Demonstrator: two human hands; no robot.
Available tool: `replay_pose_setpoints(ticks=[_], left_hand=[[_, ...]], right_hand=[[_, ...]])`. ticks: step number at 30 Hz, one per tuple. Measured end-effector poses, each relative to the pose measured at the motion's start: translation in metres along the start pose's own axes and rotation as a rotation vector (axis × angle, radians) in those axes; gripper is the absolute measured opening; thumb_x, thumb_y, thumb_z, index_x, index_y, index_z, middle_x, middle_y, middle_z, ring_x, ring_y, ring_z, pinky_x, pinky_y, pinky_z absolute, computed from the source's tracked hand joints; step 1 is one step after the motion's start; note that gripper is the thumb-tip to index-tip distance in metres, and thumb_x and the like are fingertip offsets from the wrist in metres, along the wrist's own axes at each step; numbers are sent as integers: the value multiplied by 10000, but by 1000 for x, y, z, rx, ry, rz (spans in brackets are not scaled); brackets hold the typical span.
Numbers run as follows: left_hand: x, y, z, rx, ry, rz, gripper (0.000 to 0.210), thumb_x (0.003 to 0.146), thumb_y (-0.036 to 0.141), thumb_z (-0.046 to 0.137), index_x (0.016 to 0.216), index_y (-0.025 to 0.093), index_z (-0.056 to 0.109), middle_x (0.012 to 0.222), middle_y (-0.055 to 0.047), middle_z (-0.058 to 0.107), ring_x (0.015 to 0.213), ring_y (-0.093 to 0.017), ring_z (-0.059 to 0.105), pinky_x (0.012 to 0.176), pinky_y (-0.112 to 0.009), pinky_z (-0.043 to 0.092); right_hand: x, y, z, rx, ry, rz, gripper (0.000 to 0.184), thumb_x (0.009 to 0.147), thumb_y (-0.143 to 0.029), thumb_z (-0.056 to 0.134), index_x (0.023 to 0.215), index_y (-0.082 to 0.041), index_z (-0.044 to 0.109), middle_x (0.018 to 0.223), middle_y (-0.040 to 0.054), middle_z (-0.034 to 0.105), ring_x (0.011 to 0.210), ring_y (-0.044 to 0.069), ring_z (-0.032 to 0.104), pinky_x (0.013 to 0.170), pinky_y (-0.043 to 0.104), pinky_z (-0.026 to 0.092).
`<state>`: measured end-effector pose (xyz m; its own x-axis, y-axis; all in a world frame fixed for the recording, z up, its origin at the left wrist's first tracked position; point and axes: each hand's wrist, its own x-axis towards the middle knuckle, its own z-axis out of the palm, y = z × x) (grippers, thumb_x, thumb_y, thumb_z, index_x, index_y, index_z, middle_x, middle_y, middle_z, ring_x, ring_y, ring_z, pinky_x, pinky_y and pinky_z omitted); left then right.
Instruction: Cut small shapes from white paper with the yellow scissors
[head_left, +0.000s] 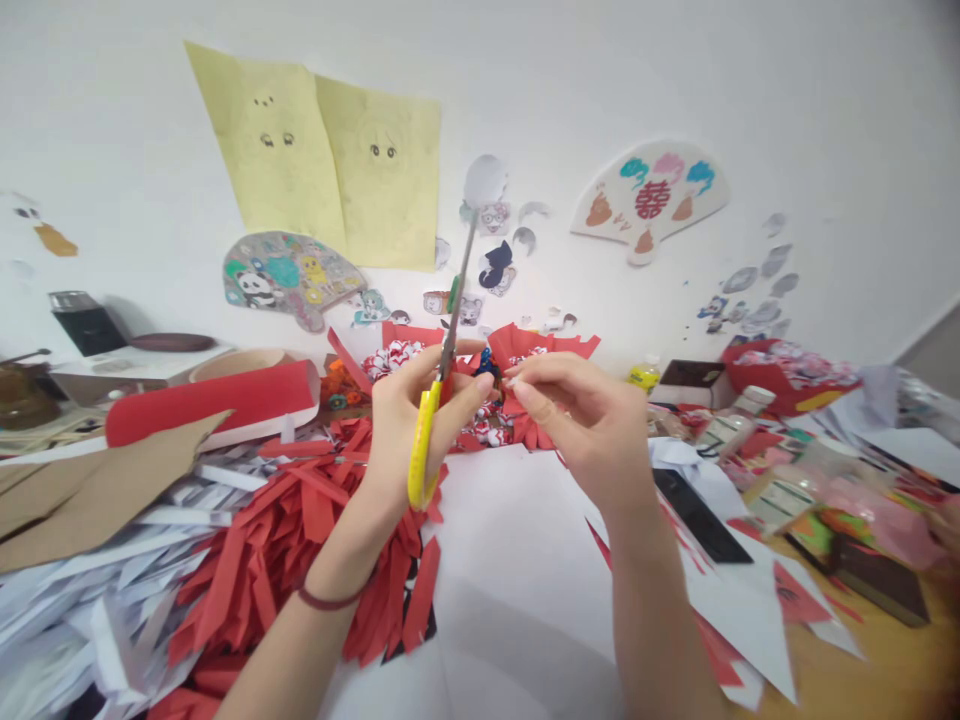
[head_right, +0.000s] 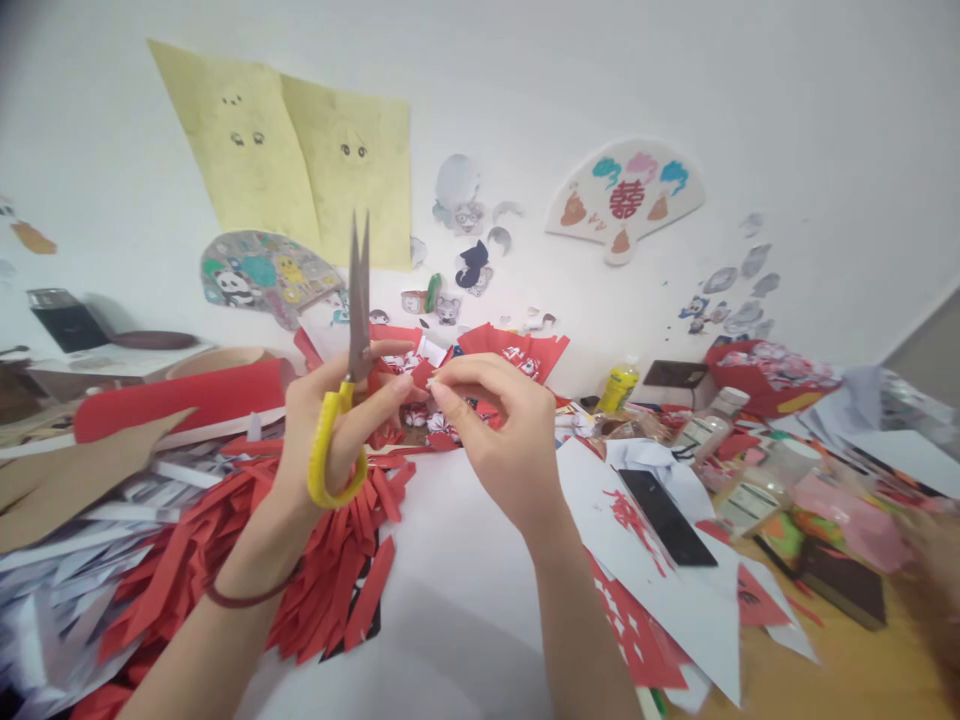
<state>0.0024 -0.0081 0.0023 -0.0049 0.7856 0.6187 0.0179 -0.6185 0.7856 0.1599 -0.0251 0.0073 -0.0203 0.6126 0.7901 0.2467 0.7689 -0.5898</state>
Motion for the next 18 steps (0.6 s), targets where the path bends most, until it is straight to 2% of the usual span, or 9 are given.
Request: replay_pose_setpoints(ticks=[3,10,18], left_hand=[[1,6,-6,-15,-9,8,390,766,318,723,1114,155,656,668,-8,666,568,-98,562,524,-201,458],[2,11,-10,-74,-119,-39,469,679,292,800,1100,143,657,638,2,647,535,-97,561,510,-214,473],[3,5,-9,-84,-147,-16,467,675,239,801,1108,147,653,660,-4,657,552,-98,565,526,-214,488]], right_hand=[[0,-2,-2,-86,-57,-19,52,854,-185,640,861,-194,691,928,49,682,884,164,648,796,303,572],[0,-7,-5,-295,-138,-82,94,854,-143,615,799,-201,665,901,37,684,857,170,636,807,323,531],[0,-6,-5,-307,-170,-78,105,854,-125,605,797,-198,654,910,34,675,855,167,633,780,308,516]])
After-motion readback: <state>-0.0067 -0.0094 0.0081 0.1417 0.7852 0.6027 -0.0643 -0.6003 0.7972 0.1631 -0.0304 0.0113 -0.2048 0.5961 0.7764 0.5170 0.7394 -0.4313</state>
